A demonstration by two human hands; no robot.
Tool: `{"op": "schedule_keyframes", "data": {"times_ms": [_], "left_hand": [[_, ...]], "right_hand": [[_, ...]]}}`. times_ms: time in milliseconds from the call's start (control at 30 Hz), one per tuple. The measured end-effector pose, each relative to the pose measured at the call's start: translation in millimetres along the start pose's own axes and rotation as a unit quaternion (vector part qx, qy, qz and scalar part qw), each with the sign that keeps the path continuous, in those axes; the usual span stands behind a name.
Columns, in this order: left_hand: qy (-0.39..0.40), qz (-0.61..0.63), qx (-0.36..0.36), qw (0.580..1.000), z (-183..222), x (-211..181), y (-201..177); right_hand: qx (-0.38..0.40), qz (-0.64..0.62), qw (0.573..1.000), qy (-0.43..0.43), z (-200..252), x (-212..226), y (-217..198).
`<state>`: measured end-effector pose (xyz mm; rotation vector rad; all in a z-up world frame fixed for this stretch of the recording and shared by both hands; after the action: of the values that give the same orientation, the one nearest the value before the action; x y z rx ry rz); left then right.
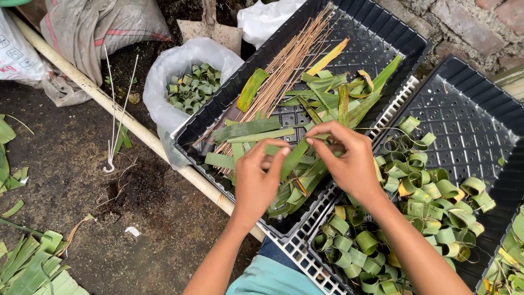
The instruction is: Rolling long green leaves into small cylindrical shapes and placing them in a black plastic tray.
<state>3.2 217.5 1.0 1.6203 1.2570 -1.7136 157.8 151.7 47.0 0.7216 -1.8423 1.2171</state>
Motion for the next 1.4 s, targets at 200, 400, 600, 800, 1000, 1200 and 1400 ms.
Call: {"op": "schedule_keyframes", "data": {"times_ms": [200, 400, 600, 800, 1000, 1200, 1400], "left_hand": [[0.056, -0.144, -0.148, 0.977, 3.2, -19.1, -28.8], [0.189, -0.169, -0.066, 0.965, 20.5, -65.5, -14.0], [0.000, 0.026, 0.161, 0.987, 40.9, -30.5, 39.1], [-0.158, 0.199, 0.267, 0.930, 76.1, -43.5, 77.9], [-0.145, 0.208, 0.224, 0.941, 81.8, -37.0, 85.5], [-0.013, -0.218, -0.100, 0.971, 21.4, 9.1, -5.6], [0.059, -0.284, -0.094, 0.952, 25.6, -4.6, -9.9]], "right_hand": [[-0.034, -0.041, 0.994, 0.093, 3.6, -0.5, -24.6], [-0.043, -0.068, 0.989, 0.125, 18.2, 5.1, -38.3], [-0.083, -0.098, 0.990, 0.051, 46.5, 13.9, -52.6], [-0.117, 0.246, 0.935, -0.229, 136.8, 15.0, -68.2], [-0.165, 0.230, 0.949, -0.136, 160.3, 18.6, -76.4], [0.018, 0.339, 0.930, -0.142, 85.9, 2.5, -40.4], [0.125, 0.500, 0.823, -0.240, 18.9, -55.6, 20.4]]}}
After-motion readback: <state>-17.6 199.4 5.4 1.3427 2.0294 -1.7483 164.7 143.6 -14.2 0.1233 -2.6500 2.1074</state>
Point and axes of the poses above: each hand's wrist, its own z-axis away from the middle knuckle, its own y-axis out of the palm, x = y × z, the point moved 6 cm from there along -z, towards the middle knuckle, and after that the axes turned 7 degrees about -z, right-handed, at the moved point
